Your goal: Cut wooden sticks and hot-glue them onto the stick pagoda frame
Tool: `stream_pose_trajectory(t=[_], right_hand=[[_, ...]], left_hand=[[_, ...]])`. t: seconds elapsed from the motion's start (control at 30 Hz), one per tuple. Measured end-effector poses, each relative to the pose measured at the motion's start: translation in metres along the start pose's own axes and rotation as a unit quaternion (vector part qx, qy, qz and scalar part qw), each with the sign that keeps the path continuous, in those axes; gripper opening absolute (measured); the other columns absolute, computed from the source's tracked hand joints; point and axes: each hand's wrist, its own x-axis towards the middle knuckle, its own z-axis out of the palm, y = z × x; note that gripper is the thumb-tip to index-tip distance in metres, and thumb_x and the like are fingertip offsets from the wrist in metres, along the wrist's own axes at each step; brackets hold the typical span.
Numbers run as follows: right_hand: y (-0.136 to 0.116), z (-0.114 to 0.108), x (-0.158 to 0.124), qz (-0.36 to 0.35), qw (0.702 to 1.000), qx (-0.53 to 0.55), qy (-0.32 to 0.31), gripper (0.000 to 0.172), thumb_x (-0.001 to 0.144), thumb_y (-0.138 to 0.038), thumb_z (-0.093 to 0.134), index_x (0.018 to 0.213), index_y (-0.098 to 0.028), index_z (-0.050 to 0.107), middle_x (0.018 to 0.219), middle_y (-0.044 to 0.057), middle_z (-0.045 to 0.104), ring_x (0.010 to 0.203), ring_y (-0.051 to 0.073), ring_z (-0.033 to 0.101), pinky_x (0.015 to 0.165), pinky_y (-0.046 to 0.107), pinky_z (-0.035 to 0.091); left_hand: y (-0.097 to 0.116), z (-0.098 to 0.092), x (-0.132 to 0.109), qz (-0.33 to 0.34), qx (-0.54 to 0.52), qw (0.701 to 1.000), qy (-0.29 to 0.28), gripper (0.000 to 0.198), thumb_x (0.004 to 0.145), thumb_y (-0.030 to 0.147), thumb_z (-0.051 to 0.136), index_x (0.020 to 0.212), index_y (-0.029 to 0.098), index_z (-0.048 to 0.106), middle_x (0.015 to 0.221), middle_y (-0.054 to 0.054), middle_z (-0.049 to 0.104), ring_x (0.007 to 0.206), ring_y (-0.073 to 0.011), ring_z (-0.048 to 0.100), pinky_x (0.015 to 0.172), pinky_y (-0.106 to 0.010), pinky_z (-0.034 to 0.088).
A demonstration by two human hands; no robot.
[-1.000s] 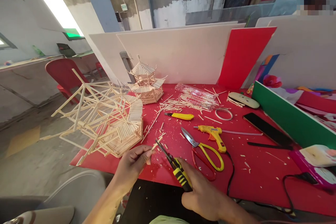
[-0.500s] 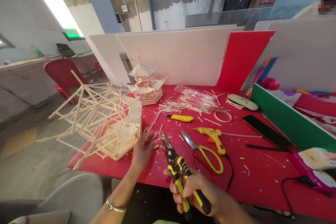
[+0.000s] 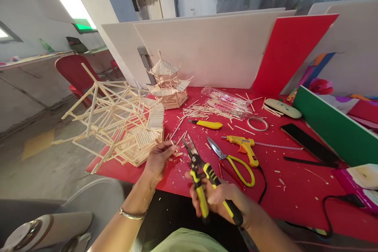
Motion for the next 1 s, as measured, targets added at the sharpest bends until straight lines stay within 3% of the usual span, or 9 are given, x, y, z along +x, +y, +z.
stream_pose_trajectory(t=[0.07, 0.17, 0.27, 0.4, 0.53, 0.67, 0.8, 0.9, 1.0], right_hand=[[-0.004, 0.003, 0.007, -0.041, 0.962, -0.202, 0.179, 0.059, 0.068, -0.041, 0.060, 0.123, -0.019, 0.056, 0.105, 0.009, 0.061, 0.097, 0.025, 0.058, 0.088, 0.042, 0.045], [-0.003, 0.013, 0.033, -0.086, 0.749, -0.505, 0.420, 0.069, 0.077, -0.043, 0.059, 0.139, -0.015, 0.045, 0.127, 0.018, 0.053, 0.116, 0.034, 0.051, 0.096, 0.048, 0.041], [0.000, 0.022, 0.063, -0.087, 0.576, -0.661, 0.472, 0.075, 0.080, -0.044, 0.060, 0.141, -0.006, 0.044, 0.129, 0.024, 0.052, 0.120, 0.039, 0.050, 0.094, 0.047, 0.043], [-0.005, 0.018, 0.066, -0.107, 0.494, -0.734, 0.453, 0.054, 0.094, -0.050, 0.044, 0.129, -0.011, 0.058, 0.124, 0.021, 0.059, 0.118, 0.034, 0.053, 0.094, 0.044, 0.045], [-0.003, -0.014, 0.023, -0.052, 0.419, -0.768, 0.482, 0.048, 0.093, -0.041, 0.045, 0.130, -0.013, 0.058, 0.113, 0.018, 0.064, 0.102, 0.031, 0.061, 0.080, 0.040, 0.050], [0.011, -0.049, -0.011, 0.032, 0.412, -0.789, 0.455, 0.055, 0.082, -0.031, 0.058, 0.135, -0.017, 0.054, 0.109, 0.015, 0.066, 0.096, 0.030, 0.064, 0.077, 0.037, 0.052], [0.012, -0.063, -0.010, 0.053, 0.437, -0.791, 0.425, 0.064, 0.078, -0.018, 0.056, 0.141, -0.018, 0.047, 0.109, 0.013, 0.066, 0.102, 0.028, 0.064, 0.082, 0.035, 0.051], [0.007, -0.066, -0.004, 0.059, 0.492, -0.746, 0.445, 0.066, 0.077, -0.018, 0.057, 0.142, -0.018, 0.045, 0.110, 0.013, 0.068, 0.104, 0.030, 0.064, 0.084, 0.038, 0.052], [0.004, -0.057, -0.004, -0.046, 0.591, -0.673, 0.441, 0.062, 0.081, -0.023, 0.053, 0.142, -0.024, 0.041, 0.126, 0.011, 0.063, 0.114, 0.027, 0.061, 0.090, 0.038, 0.051]], left_hand=[[0.001, -0.002, -0.005, 0.012, -0.009, 0.999, 0.038, 0.033, 0.055, 0.029, 0.089, 0.080, 0.014, 0.073, 0.067, -0.003, 0.072, 0.058, -0.0118, 0.062, 0.048, -0.018, 0.042], [0.004, -0.003, -0.020, 0.044, -0.008, 0.996, 0.073, 0.030, 0.065, 0.032, 0.084, 0.088, 0.015, 0.072, 0.071, -0.002, 0.072, 0.059, -0.0096, 0.062, 0.048, -0.016, 0.043], [0.007, -0.004, -0.036, 0.101, 0.039, 0.992, 0.058, 0.032, 0.073, 0.034, 0.078, 0.097, 0.014, 0.071, 0.072, -0.002, 0.071, 0.047, -0.0082, 0.056, 0.039, -0.018, 0.037], [0.011, -0.008, -0.048, 0.091, 0.072, 0.993, 0.024, 0.033, 0.074, 0.034, 0.078, 0.099, 0.014, 0.070, 0.068, -0.001, 0.069, 0.048, -0.0100, 0.056, 0.038, -0.018, 0.039], [0.011, -0.011, -0.052, 0.071, 0.074, 0.995, -0.005, 0.031, 0.076, 0.037, 0.076, 0.096, 0.015, 0.070, 0.071, -0.003, 0.070, 0.048, -0.0097, 0.056, 0.038, -0.018, 0.038], [0.010, -0.010, -0.053, 0.053, 0.076, 0.995, -0.025, 0.030, 0.076, 0.040, 0.076, 0.093, 0.016, 0.070, 0.062, 0.000, 0.066, 0.046, -0.0075, 0.052, 0.039, -0.016, 0.035], [0.008, -0.008, -0.054, 0.045, 0.059, 0.997, -0.033, 0.029, 0.073, 0.039, 0.078, 0.091, 0.017, 0.071, 0.064, 0.001, 0.066, 0.046, -0.0053, 0.048, 0.042, -0.016, 0.039], [0.009, -0.011, -0.055, 0.047, 0.049, 0.997, -0.032, 0.031, 0.072, 0.040, 0.079, 0.092, 0.017, 0.072, 0.070, -0.001, 0.068, 0.047, -0.0060, 0.049, 0.045, -0.018, 0.043], [0.009, -0.017, -0.057, 0.054, 0.056, 0.997, -0.025, 0.030, 0.074, 0.040, 0.077, 0.093, 0.017, 0.073, 0.073, -0.003, 0.069, 0.049, -0.0079, 0.050, 0.048, -0.020, 0.046]])
